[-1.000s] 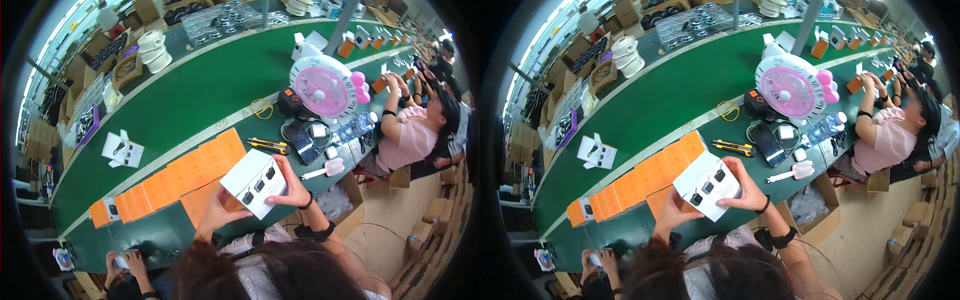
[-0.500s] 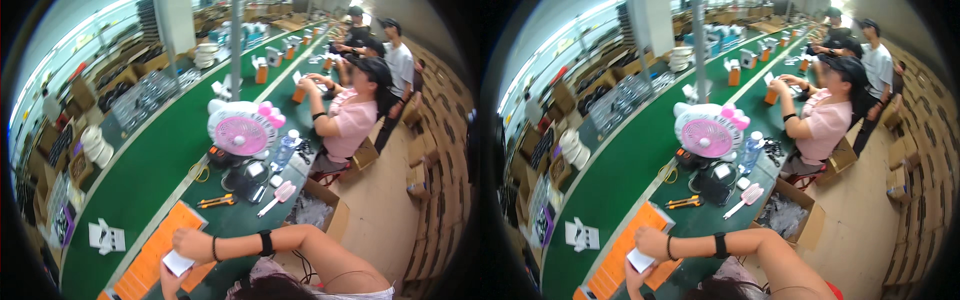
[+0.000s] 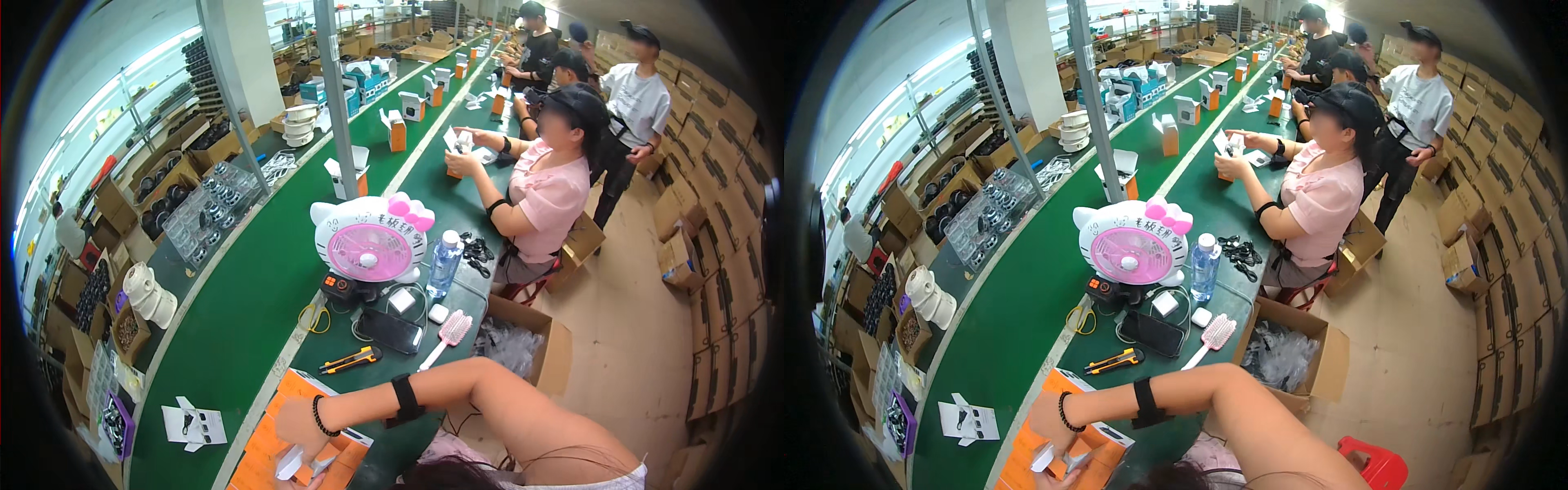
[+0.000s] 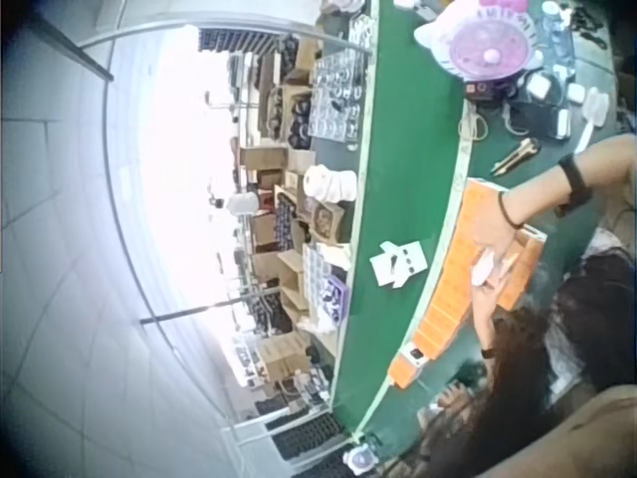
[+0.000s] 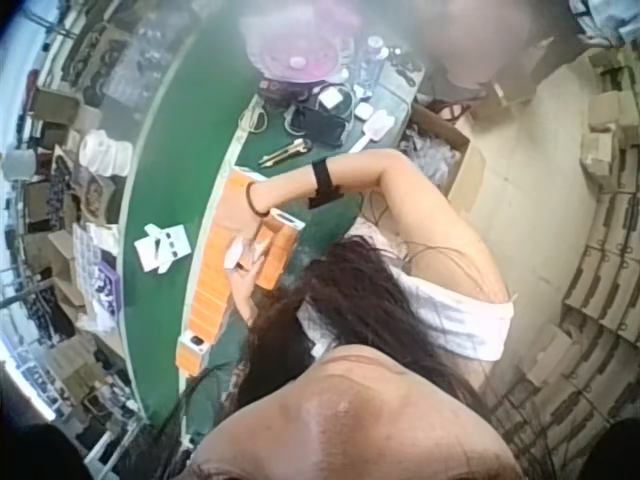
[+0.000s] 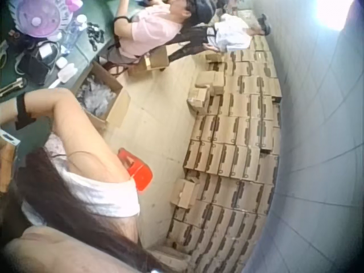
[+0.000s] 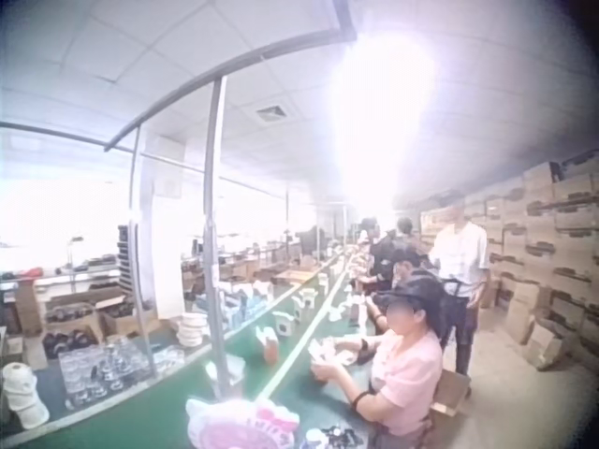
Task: Workers at an assembly line are placing small electronic components and cables into white and orange cardboard boxes.
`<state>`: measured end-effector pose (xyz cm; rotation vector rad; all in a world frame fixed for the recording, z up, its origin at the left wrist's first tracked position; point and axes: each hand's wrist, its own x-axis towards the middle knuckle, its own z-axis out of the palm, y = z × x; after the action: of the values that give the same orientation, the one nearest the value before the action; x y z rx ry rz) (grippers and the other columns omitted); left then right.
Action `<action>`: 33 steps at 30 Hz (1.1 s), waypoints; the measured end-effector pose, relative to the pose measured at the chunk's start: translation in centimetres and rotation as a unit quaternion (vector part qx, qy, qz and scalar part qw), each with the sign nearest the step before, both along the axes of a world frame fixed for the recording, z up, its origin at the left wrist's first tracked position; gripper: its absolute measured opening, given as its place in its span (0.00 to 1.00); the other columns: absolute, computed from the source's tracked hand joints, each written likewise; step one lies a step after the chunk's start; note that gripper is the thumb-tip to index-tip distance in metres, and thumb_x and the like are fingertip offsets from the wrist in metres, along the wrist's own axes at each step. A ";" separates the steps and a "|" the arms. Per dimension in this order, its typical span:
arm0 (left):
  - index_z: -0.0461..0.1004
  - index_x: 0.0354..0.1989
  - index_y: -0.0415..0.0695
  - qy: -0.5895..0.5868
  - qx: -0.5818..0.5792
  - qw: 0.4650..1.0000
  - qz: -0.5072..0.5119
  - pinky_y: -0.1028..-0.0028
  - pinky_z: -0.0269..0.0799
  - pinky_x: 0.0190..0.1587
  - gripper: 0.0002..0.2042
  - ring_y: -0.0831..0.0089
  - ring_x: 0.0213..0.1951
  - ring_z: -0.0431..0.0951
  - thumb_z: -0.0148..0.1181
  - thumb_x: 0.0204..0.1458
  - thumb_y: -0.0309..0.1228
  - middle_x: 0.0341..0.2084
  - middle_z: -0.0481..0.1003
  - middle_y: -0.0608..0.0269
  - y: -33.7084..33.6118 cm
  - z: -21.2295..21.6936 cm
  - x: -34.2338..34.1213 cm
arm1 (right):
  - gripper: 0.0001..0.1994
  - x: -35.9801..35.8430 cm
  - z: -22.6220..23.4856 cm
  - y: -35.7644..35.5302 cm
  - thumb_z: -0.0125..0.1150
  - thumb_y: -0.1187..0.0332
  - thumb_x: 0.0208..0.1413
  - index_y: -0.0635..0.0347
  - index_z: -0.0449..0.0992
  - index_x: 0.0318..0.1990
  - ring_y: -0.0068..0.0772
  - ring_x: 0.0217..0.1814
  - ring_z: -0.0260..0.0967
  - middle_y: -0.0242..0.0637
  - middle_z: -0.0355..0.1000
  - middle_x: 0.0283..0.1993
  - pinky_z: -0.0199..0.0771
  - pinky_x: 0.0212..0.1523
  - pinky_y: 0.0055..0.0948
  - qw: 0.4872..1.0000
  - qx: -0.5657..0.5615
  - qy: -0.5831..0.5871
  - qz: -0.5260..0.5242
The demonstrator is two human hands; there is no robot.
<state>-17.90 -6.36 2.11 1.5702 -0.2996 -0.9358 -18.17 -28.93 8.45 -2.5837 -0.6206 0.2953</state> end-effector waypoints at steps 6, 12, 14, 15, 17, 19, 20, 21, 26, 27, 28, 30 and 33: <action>0.55 0.56 0.35 -0.181 0.072 0.978 -0.074 0.69 0.59 0.54 0.39 0.64 0.52 0.62 0.70 0.33 0.24 0.50 0.63 0.54 -0.4 2.3 -0.1 | 0.21 5.1 -4.4 -2.5 0.64 0.52 0.37 0.65 0.75 0.20 0.34 0.13 0.67 0.41 0.70 0.15 0.65 0.15 0.31 0.889 0.321 0.307 -0.109; 0.63 0.51 0.33 -0.154 0.249 0.948 0.122 0.70 0.62 0.50 0.25 0.59 0.48 0.67 0.49 0.55 0.44 0.46 0.67 0.47 -2.6 4.5 -2.7 | 0.22 2.7 -13.6 -1.0 0.64 0.52 0.42 0.63 0.69 0.16 0.25 0.10 0.62 0.36 0.67 0.14 0.58 0.10 0.24 0.877 0.343 0.264 -0.210; 0.66 0.47 0.32 -0.168 0.266 0.945 0.089 0.69 0.64 0.45 0.24 0.59 0.43 0.70 0.50 0.54 0.43 0.40 0.70 0.48 -2.4 4.6 -1.8 | 0.23 1.1 -13.9 -0.6 0.63 0.49 0.43 0.63 0.68 0.17 0.24 0.10 0.63 0.34 0.66 0.13 0.58 0.10 0.23 0.845 0.395 0.281 -0.224; 0.68 0.43 0.31 -0.184 0.276 0.942 0.045 0.68 0.66 0.39 0.23 0.59 0.38 0.72 0.50 0.54 0.43 0.34 0.73 0.48 -2.6 4.7 -1.7 | 0.24 0.2 -13.9 -0.7 0.62 0.47 0.43 0.62 0.68 0.19 0.23 0.11 0.63 0.32 0.64 0.13 0.57 0.09 0.22 0.809 0.443 0.293 -0.249; 0.70 0.37 0.29 -0.193 0.242 0.948 0.077 0.67 0.66 0.31 0.21 0.60 0.29 0.73 0.51 0.53 0.42 0.24 0.73 0.50 -4.4 7.0 -2.3 | 0.24 -0.9 -13.1 -0.2 0.59 0.46 0.47 0.62 0.68 0.23 0.22 0.11 0.62 0.30 0.61 0.12 0.57 0.09 0.22 0.804 0.450 0.290 -0.261; 0.70 0.37 0.29 -0.377 0.325 0.865 0.055 0.68 0.66 0.32 0.21 0.62 0.30 0.73 0.52 0.53 0.41 0.24 0.73 0.50 -5.1 7.4 -2.5 | 0.23 -2.2 -9.8 -0.2 0.55 0.47 0.50 0.62 0.69 0.23 0.23 0.11 0.61 0.30 0.63 0.14 0.61 0.11 0.22 0.744 0.527 0.234 -0.337; 0.70 0.37 0.29 -0.374 0.326 0.866 0.058 0.68 0.66 0.32 0.21 0.62 0.30 0.73 0.52 0.53 0.41 0.24 0.73 0.50 -4.9 7.5 -2.5 | 0.24 -2.7 -9.5 -0.2 0.52 0.46 0.52 0.63 0.68 0.30 0.22 0.17 0.62 0.32 0.65 0.19 0.63 0.17 0.21 0.716 0.546 0.255 -0.352; 0.69 0.38 0.29 -0.318 0.334 0.886 0.039 0.68 0.66 0.33 0.22 0.62 0.32 0.73 0.51 0.54 0.42 0.27 0.72 0.47 -4.6 7.7 -2.1 | 0.24 -3.3 -9.5 0.1 0.52 0.46 0.52 0.63 0.68 0.30 0.22 0.17 0.62 0.32 0.65 0.19 0.63 0.17 0.21 0.718 0.543 0.254 -0.353; 0.65 0.47 0.31 -0.120 0.179 0.942 0.259 0.68 0.69 0.40 0.24 0.63 0.41 0.72 0.48 0.56 0.44 0.42 0.68 0.43 0.3 3.6 -2.6 | 0.25 -7.3 -4.4 1.6 0.60 0.52 0.47 0.61 0.62 0.45 0.26 0.30 0.63 0.34 0.62 0.27 0.64 0.30 0.25 0.833 0.413 0.065 -0.363; 0.63 0.50 0.32 -0.016 0.151 0.934 0.323 0.69 0.70 0.42 0.24 0.64 0.43 0.71 0.47 0.56 0.44 0.45 0.67 0.44 0.9 3.2 -2.6 | 0.26 -8.0 -2.7 1.5 0.60 0.52 0.46 0.61 0.62 0.46 0.30 0.31 0.65 0.37 0.63 0.29 0.66 0.30 0.27 0.852 0.382 0.102 -0.344; 0.60 0.54 0.34 0.036 0.121 0.942 0.311 0.67 0.70 0.43 0.25 0.63 0.45 0.70 0.46 0.57 0.43 0.47 0.66 0.46 1.6 2.6 -2.6 | 0.26 -8.3 -3.0 2.0 0.60 0.52 0.46 0.61 0.62 0.46 0.30 0.31 0.65 0.37 0.63 0.29 0.66 0.30 0.27 0.851 0.380 0.100 -0.348; 0.60 0.54 0.34 0.043 0.112 0.944 0.308 0.67 0.70 0.43 0.25 0.63 0.45 0.70 0.46 0.56 0.43 0.47 0.66 0.46 1.4 1.2 -1.5 | 0.29 -8.3 -4.6 3.4 0.59 0.50 0.44 0.62 0.61 0.47 0.41 0.34 0.67 0.42 0.63 0.37 0.68 0.32 0.33 0.887 0.273 -0.084 -0.363; 0.60 0.54 0.34 0.043 0.082 0.941 0.325 0.67 0.69 0.44 0.24 0.62 0.45 0.70 0.47 0.56 0.42 0.47 0.66 0.47 2.4 0.5 -0.7 | 0.31 -8.0 -4.6 3.4 0.57 0.51 0.44 0.62 0.59 0.50 0.49 0.36 0.66 0.46 0.62 0.42 0.69 0.35 0.37 0.911 0.241 -0.025 -0.334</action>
<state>-18.64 -3.95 2.57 1.6178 0.3591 -0.5104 -26.19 -25.52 3.88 -2.1552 0.1882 -0.1407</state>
